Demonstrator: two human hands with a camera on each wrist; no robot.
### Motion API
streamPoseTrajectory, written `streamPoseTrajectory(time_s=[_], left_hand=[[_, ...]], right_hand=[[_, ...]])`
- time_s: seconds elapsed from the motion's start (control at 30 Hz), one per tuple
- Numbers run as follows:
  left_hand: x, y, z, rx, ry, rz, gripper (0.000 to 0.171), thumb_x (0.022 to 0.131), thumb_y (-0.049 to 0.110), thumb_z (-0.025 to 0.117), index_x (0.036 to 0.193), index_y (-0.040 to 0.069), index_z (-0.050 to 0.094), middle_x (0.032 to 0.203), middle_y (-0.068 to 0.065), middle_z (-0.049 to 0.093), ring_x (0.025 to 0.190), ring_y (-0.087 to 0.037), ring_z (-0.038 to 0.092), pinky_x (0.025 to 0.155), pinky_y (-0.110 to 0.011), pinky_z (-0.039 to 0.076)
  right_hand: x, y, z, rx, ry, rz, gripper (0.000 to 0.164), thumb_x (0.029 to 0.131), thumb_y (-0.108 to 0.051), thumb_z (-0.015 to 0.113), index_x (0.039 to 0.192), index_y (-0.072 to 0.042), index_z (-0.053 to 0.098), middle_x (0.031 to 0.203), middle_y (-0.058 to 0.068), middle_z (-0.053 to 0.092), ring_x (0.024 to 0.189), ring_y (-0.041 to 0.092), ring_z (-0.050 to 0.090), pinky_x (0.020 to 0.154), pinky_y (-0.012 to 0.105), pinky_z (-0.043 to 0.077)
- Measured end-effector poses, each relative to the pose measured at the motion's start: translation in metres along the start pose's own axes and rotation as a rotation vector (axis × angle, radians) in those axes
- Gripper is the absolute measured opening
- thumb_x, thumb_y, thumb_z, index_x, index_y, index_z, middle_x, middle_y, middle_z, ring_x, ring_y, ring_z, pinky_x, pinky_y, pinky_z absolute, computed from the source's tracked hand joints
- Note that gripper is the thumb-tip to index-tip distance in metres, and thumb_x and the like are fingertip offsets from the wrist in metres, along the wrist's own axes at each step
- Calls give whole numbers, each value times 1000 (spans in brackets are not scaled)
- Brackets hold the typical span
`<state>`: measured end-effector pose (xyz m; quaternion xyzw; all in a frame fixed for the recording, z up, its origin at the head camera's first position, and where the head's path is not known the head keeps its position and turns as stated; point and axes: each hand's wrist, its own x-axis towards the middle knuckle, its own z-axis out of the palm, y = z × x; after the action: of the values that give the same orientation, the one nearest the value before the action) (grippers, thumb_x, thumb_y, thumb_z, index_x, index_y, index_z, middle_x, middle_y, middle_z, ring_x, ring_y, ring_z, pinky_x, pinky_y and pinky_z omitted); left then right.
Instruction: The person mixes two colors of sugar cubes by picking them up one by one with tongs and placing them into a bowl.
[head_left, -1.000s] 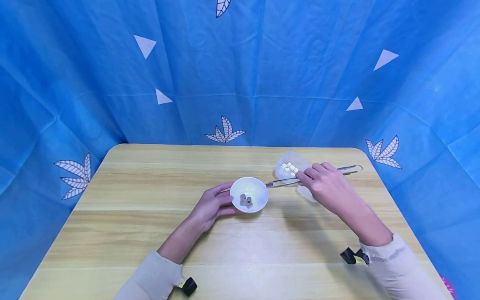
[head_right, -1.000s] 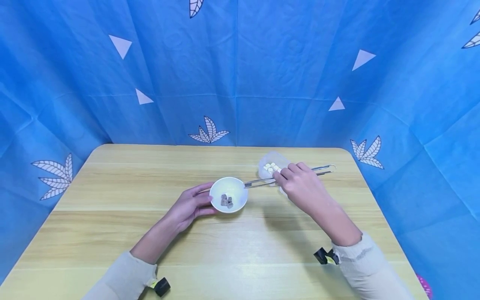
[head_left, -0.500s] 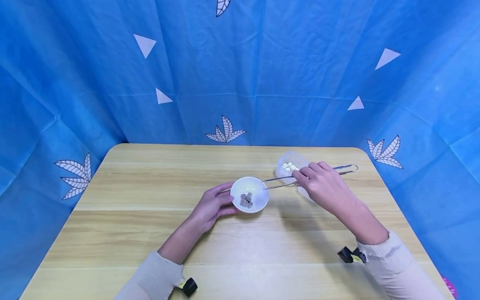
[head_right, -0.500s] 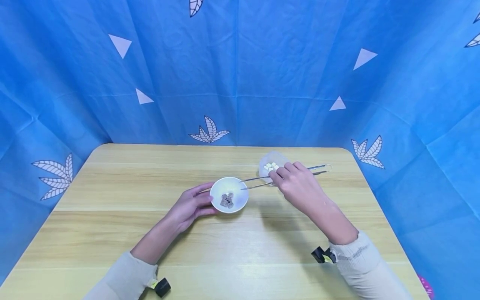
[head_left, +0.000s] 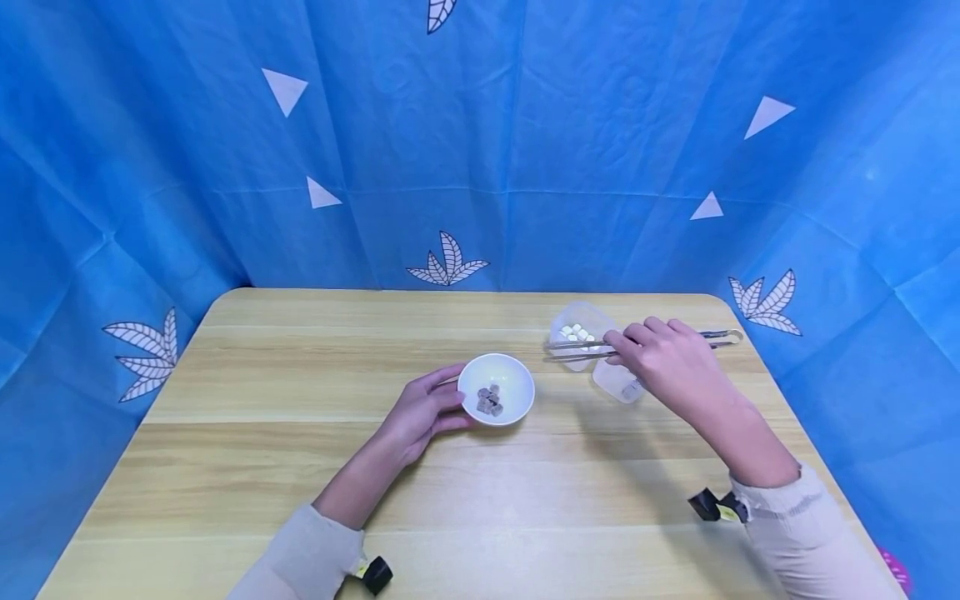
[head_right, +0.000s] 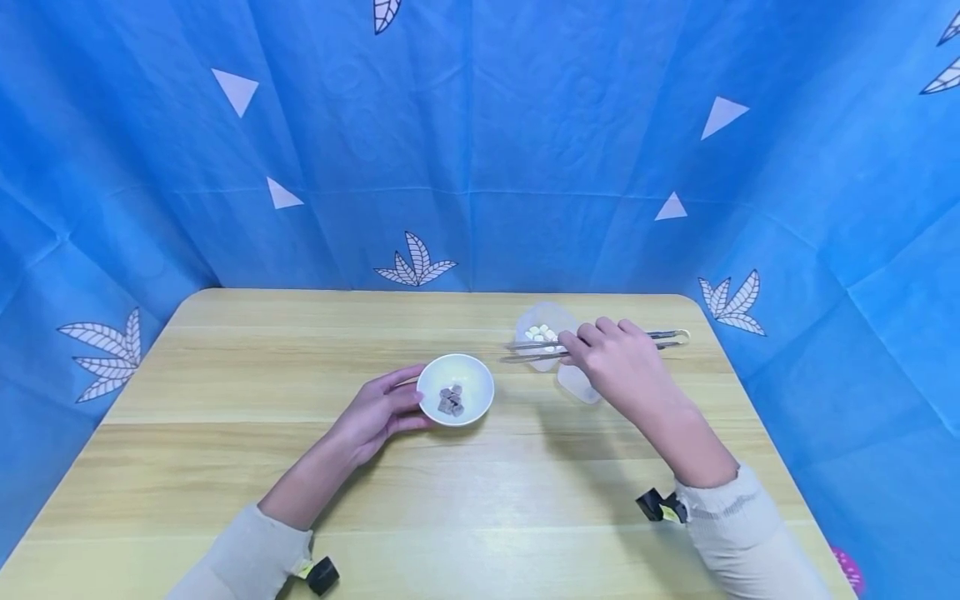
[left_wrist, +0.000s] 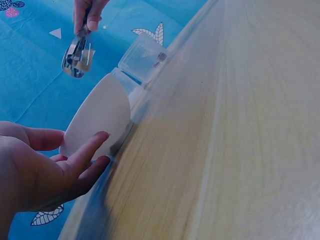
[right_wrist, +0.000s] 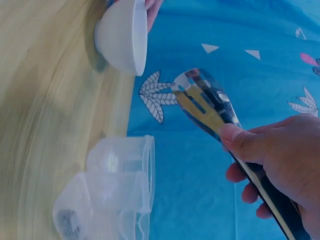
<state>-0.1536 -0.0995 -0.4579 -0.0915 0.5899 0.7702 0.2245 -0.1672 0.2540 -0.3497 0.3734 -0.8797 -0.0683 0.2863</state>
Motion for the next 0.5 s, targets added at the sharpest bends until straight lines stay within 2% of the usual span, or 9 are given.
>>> streamPoseTrajectory(time_s=[0.27,0.5], left_hand=[[1,0,0,-7,-7,5,56,99,-3,58,153,10,49,150,-24,56,125,-35,66,92,-41,67],[1,0,1,-14,-9,11,57,98,-4,58,153,8,49,149,-26,56,122,-35,68,91,-41,67]], right_hand=[[-10,13,-4,-26,16,47,21,93,-26,67,103,-8,69,84,12,72,71,29,64,50,37,50],[-16,24,-13,-52,-14,73,19,89,-21,75,98,-7,68,77,11,68,64,29,59,45,35,41]])
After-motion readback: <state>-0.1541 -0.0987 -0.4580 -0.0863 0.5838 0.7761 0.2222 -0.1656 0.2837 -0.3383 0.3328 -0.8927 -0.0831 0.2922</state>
